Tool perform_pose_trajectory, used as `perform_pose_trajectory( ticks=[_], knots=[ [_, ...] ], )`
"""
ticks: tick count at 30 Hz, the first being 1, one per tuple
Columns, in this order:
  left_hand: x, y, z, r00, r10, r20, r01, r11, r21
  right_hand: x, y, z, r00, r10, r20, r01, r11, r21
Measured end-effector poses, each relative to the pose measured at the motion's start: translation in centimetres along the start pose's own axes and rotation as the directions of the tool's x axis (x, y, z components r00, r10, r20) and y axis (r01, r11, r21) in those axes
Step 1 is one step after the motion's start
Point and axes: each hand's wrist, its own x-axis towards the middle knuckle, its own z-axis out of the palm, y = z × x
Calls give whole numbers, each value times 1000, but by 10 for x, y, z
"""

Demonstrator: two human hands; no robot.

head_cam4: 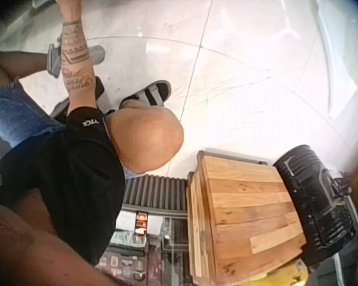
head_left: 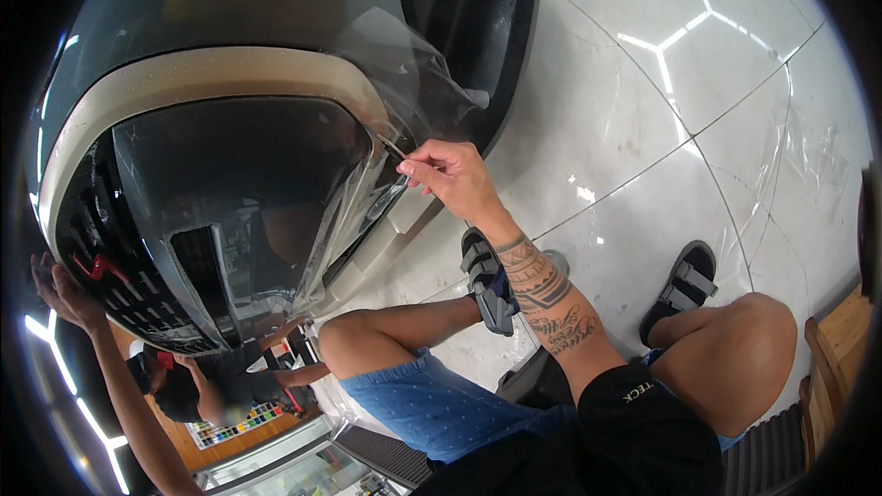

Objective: The person applies a protective film to the front bumper of a car using a squeegee tool. They smooth the film over the surface, tuck it into crevices, and trim the edges with a knife.

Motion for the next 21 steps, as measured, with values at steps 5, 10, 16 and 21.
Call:
perform_pose_trajectory(
  ticks=[5, 10, 16, 21],
  knots=[
    [1, -1, 2, 997, -73, -24, 73, 997, -12, -5, 8, 4, 999, 42, -24, -42, 999, -9],
    [2, 12, 7, 999, -21, -34, 20, 1000, -20, -10, 10, 9, 999, 27, -42, -26, 1000, 10],
    [19, 5, 3, 871, 488, 58, -457, 759, 463, -15, 14, 12, 996, 58, -74, -57, 998, 21],
    [30, -5, -10, 727, 678, 108, -642, 615, 457, -19, 19, 18, 996, 74, -57, -71, 996, 52]
  ],
)
